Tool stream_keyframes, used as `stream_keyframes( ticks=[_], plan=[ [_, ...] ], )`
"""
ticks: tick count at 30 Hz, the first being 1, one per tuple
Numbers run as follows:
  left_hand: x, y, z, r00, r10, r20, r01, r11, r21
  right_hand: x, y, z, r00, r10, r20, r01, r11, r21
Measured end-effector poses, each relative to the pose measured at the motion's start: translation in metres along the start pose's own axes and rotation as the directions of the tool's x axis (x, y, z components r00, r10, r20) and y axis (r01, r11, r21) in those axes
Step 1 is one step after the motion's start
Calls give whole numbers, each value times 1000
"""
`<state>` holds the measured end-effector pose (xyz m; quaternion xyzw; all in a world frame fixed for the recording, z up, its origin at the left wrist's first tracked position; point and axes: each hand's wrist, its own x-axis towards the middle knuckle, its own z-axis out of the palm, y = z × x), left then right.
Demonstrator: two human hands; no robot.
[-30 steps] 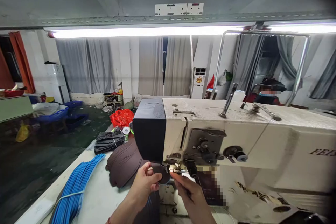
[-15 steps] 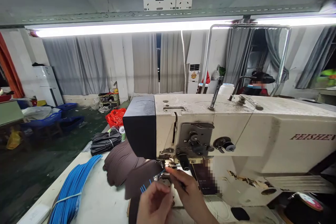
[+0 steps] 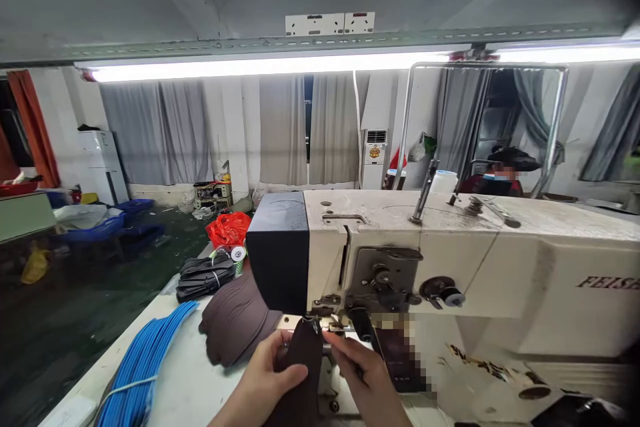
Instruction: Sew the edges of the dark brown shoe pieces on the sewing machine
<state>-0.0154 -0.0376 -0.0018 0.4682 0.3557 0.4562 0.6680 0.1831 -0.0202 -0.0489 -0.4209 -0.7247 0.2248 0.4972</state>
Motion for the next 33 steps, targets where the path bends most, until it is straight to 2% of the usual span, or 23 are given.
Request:
stream_keyframes(
  ticks=[6, 12, 18, 23, 28, 33],
  plan=[
    [2, -16, 10, 996, 87, -37, -89, 995, -52, 1, -5, -1, 1000, 28, 12, -28, 999, -18],
    [-8, -17, 13, 995, 69, -68, -71, 997, -36, 0, 4, 1, 1000, 12, 21, -11, 1000, -20],
    [-18, -22, 3, 987, -25, -159, 6, 993, -119, -1, 5, 0, 1000, 10, 10, -9, 999, -34],
    [-22, -9, 4, 985, -58, -162, 32, 987, -159, -1, 1, -1, 1000, 9, 12, -8, 999, -48],
    [-19, 8, 9, 985, -68, -159, 42, 986, -163, 0, -4, -2, 997, 67, 36, -66, 997, -35],
    [-12, 13, 11, 983, -3, -183, -24, 989, -143, 0, -3, -1, 999, 31, 16, -30, 999, -42]
  ],
)
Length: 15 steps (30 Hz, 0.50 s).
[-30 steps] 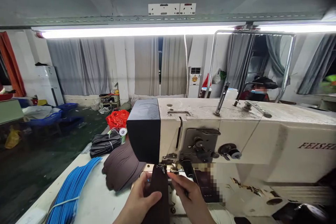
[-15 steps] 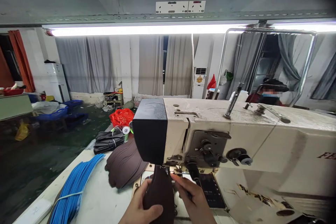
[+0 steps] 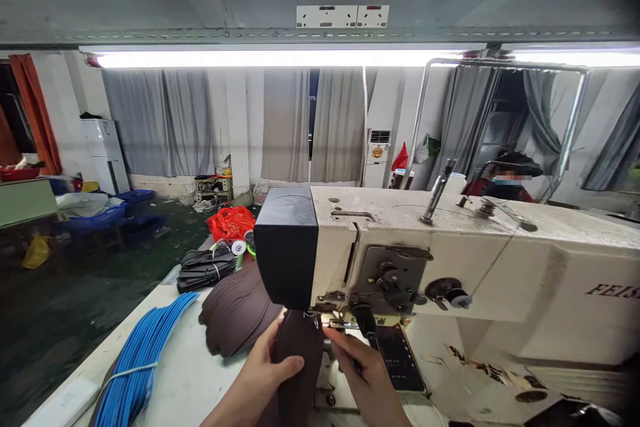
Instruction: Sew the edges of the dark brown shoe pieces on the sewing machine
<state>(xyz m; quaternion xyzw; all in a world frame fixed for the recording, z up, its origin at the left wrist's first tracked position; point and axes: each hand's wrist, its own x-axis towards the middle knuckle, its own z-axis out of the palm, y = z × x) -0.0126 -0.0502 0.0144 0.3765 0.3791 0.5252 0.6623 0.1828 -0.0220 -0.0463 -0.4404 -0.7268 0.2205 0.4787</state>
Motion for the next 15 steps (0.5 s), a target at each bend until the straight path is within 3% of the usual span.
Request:
stream_keyframes(
  ticks=[5, 15],
  plan=[
    [5, -10, 8, 997, 60, -54, -57, 997, 42, 1, -1, 0, 1000, -22, -13, 22, 1000, 10],
    [28, -26, 4, 996, -32, -89, 36, 998, 45, 3, -2, 1, 999, -40, -29, 42, 998, 56]
  ],
)
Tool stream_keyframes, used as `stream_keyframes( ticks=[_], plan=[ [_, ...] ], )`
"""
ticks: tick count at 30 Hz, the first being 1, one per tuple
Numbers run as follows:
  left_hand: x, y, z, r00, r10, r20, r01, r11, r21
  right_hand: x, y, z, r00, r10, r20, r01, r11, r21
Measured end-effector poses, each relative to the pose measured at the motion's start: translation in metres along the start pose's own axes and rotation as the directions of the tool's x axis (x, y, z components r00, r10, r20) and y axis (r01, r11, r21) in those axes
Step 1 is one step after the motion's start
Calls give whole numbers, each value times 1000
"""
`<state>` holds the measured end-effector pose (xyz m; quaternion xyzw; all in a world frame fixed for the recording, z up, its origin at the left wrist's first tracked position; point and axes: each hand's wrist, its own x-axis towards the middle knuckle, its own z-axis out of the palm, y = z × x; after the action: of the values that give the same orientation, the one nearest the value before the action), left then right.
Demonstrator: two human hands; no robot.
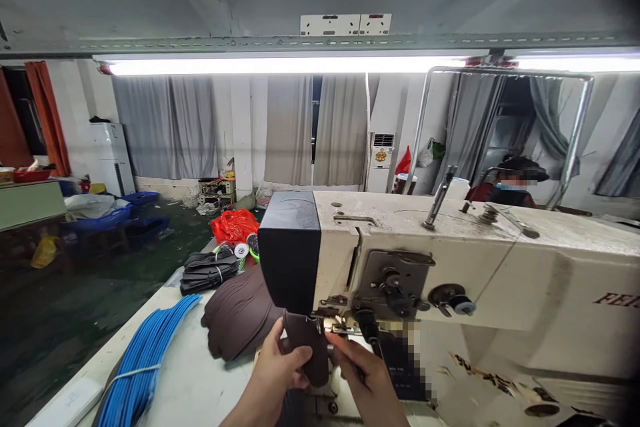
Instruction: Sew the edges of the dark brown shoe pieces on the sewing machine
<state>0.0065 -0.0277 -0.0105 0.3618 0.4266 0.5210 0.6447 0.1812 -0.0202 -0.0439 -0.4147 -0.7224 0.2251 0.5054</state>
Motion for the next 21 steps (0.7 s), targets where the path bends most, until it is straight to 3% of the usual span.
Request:
stream_keyframes(
  ticks=[11, 21],
  plan=[
    [17, 12, 11, 995, 100, -21, -100, 995, -11, -4, 3, 2, 1000, 22, 1, -22, 999, 24],
    [35, 15, 10, 985, 172, -1, -172, 985, 9, -1, -1, 1, 997, -63, -33, 64, 998, 23]
  ],
)
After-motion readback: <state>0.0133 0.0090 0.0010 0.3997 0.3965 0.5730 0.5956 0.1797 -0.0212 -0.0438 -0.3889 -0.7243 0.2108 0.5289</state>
